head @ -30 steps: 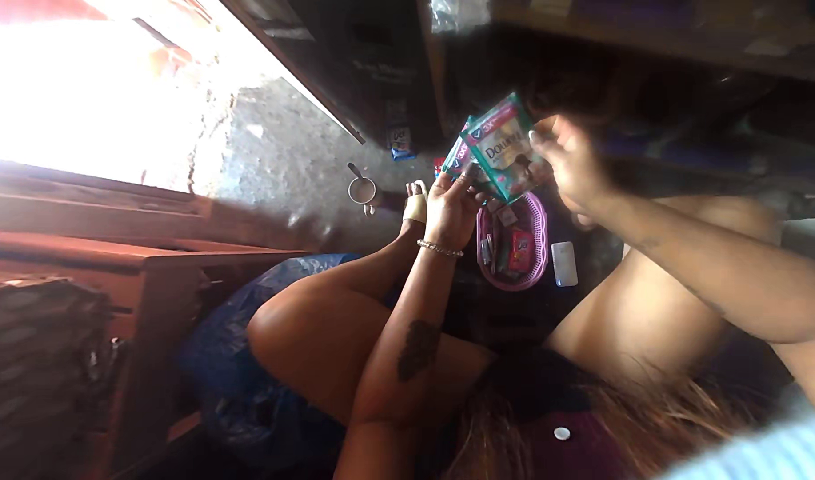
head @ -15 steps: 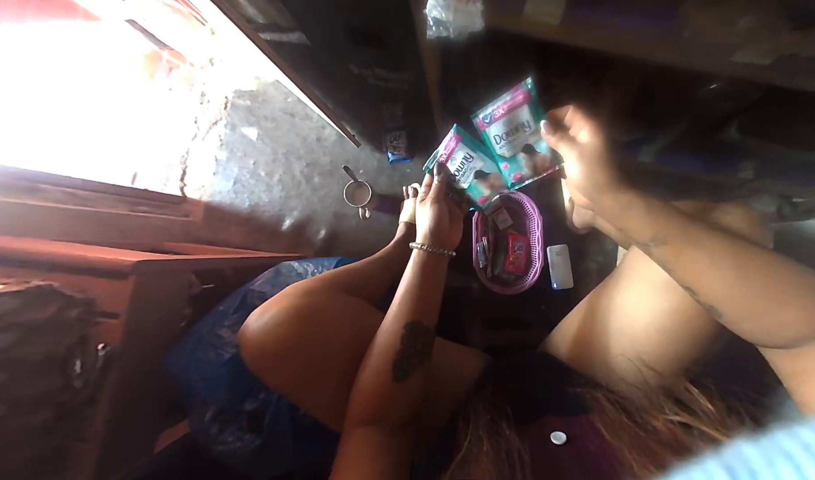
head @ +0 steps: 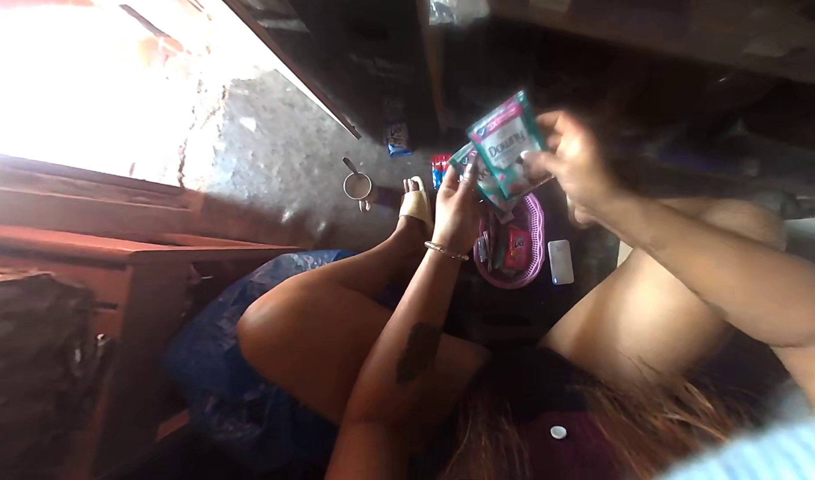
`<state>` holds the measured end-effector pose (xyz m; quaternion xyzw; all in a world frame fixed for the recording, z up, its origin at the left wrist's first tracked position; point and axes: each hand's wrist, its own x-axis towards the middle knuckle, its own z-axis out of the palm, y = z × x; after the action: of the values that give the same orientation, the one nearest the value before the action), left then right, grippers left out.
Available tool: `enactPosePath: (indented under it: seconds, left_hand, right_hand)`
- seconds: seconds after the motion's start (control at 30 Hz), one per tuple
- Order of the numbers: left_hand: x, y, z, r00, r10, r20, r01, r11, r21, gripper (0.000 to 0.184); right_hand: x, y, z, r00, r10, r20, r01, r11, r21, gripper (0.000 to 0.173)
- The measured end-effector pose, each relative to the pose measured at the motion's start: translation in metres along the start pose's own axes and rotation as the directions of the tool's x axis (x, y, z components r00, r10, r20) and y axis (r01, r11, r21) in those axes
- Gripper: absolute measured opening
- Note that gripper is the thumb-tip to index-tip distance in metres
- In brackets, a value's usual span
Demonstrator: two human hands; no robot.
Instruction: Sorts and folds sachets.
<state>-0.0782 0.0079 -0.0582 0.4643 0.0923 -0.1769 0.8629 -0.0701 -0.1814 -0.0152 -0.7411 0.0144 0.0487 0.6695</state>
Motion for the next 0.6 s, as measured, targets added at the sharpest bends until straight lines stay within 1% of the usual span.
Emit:
enactPosePath:
  seconds: [0.07,0.17,0.27,0.3,0.33,0.37,0.4,0.43,0.47,0.5,0.53,0.57,0.6]
  left_hand:
    - [-0.005,-0.006,0.007,0.998,0.042,-0.037,-0.039,0.996,0.077,0.025]
    - [-0.002,-0.003,0.005,0.984,0.153,-0.091,-0.148,0.987,0.062,0.020]
    - [-0.003,0.022,-0.005,0.958,0.278,-0.069,-0.279,0.960,-0.002,0.024]
    - [-0.003,0.032,-0.010,0.949,0.310,-0.056,-0.312,0.950,-0.022,0.029]
    - [-0.005,0.041,-0.015,0.944,0.326,-0.053,-0.328,0.944,-0.034,0.033]
    - [-0.008,0.050,-0.019,0.945,0.317,-0.079,-0.320,0.947,-0.036,0.035]
    - [-0.012,0.057,-0.023,0.950,0.291,-0.113,-0.296,0.955,-0.031,0.035]
    - [-0.019,0.063,-0.027,0.955,0.252,-0.156,-0.256,0.967,-0.009,0.033]
    - [-0.026,0.068,-0.033,0.959,0.214,-0.187,-0.214,0.977,0.018,0.031]
    - [-0.032,0.073,-0.040,0.961,0.192,-0.198,-0.184,0.981,0.056,0.031]
    - [-0.036,0.076,-0.053,0.960,0.197,-0.199,-0.175,0.977,0.124,0.031]
    - [-0.036,0.079,-0.076,0.961,0.228,-0.159,-0.195,0.961,0.197,0.033]
    - [-0.032,0.082,-0.115,0.960,0.280,-0.028,-0.266,0.935,0.235,0.035]
  right_hand:
    - [-0.004,0.004,0.008,0.998,-0.027,0.056,0.032,0.996,-0.081,0.043]
    - [-0.004,0.006,0.011,0.987,-0.119,0.106,0.135,0.978,-0.157,0.045]
    - [0.004,0.003,0.004,0.985,-0.132,0.110,0.152,0.969,-0.196,0.038]
    - [0.008,0.004,0.000,0.983,-0.134,0.123,0.159,0.963,-0.220,0.035]
    - [0.012,0.008,-0.005,0.978,-0.131,0.162,0.172,0.948,-0.269,0.033]
    - [0.016,0.014,-0.009,0.969,-0.105,0.225,0.181,0.921,-0.346,0.031]
    - [0.021,0.024,-0.014,0.948,-0.054,0.313,0.192,0.883,-0.429,0.030]
    - [0.025,0.037,-0.019,0.911,0.036,0.410,0.194,0.840,-0.506,0.029]
    - [0.027,0.052,-0.022,0.857,0.172,0.485,0.178,0.786,-0.593,0.029]
    - [0.028,0.069,-0.025,0.787,0.339,0.515,0.147,0.708,-0.691,0.030]
    - [0.028,0.090,-0.026,0.700,0.502,0.509,0.133,0.608,-0.783,0.032]
    - [0.026,0.113,-0.025,0.620,0.618,0.484,0.148,0.514,-0.845,0.034]
    - [0.023,0.136,-0.021,0.562,0.692,0.453,0.167,0.442,-0.882,0.034]
